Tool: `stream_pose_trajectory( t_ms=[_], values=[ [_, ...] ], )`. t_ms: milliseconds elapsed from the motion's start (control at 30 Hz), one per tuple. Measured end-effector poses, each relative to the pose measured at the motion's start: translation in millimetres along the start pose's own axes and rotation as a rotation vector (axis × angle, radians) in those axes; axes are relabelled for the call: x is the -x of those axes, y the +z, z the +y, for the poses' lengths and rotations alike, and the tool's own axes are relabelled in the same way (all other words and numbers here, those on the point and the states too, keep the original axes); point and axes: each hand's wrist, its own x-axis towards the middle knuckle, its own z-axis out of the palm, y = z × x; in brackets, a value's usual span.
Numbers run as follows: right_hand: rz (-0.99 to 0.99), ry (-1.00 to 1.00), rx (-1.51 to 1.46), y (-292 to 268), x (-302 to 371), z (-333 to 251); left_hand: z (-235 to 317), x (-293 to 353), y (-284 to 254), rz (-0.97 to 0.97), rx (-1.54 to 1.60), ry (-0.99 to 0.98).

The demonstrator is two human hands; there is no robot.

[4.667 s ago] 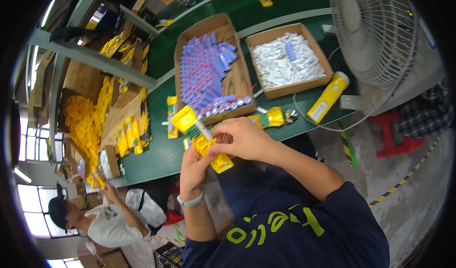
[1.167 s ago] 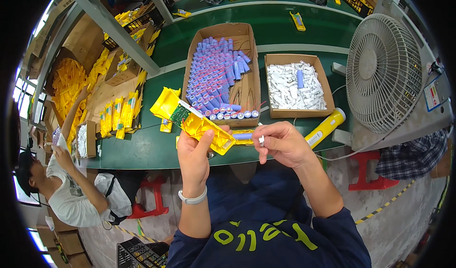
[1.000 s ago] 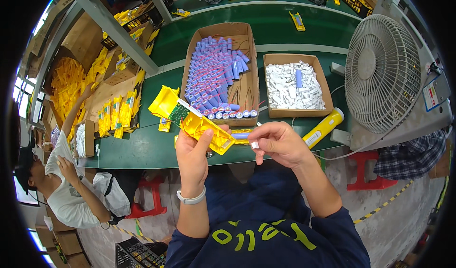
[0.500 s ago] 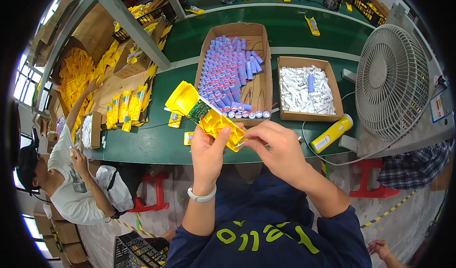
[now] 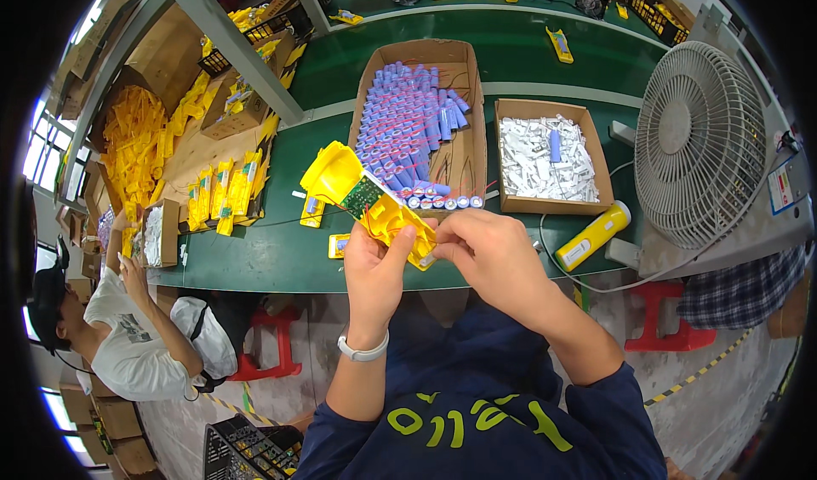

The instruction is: The person tests an assembled flashlight, then fits circuit boards and batteries into yellow flashlight casings to assemble flashlights, working with a coworker to position the components inside the housing.

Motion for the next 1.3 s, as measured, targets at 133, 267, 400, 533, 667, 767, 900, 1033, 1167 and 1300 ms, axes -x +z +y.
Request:
stream_pose_trajectory(
  t_ms=[133, 267, 400, 533, 667, 767, 900, 1033, 1167, 1300],
  values=[
    [-0.001, -0.048, 0.001, -3.2, -0.8, 2.9, 1.1, 0.4, 1.6, 0.006, -0.015, 0.014],
    [-0.025, -0.062, 0.031, -3.4, 0.6, 4.8, -0.3, -0.1, 2.1, 0.007, 0.002, 0.015],
    [0.032, -0.057, 0.086, 1.8, 3.9, 5.2, 0.4, 0.5, 4.2, 0.015, -0.016, 0.023],
    [0.014, 0.155, 0.091, 2.4, 4.7, 1.9, 1.4, 2.3, 5.0, 0.044, 0.024, 0.019],
    [-0.061, 0.388, -0.322, 12.2, 7.9, 16.0, 2.2, 4.3, 3.6, 0.039, 0.057, 0.003],
    [-0.101, 0.550, -0.659, 20.6, 11.5, 26.7, -1.2, 6.0, 5.2, 0.032, 0.028, 0.000],
    [-0.025, 0.531, -0.842, 33.1, 18.2, 30.0, -6.5, 9.0, 7.2, 0.063, 0.062, 0.006],
    [0.022, 0.477, -0.942, 37.9, 22.2, 25.0, -6.0, 8.3, 12.6, 0.089, 0.127, 0.035],
    [-0.002, 0.484, -0.979, 40.3, 26.1, 24.9, -6.9, 7.6, 11.2, 0.078, 0.135, 0.020],
    [0.045, 0.469, -1.000, 44.2, 27.7, 19.7, -4.6, 6.0, 9.1, 0.070, 0.137, 0.020]
  ],
)
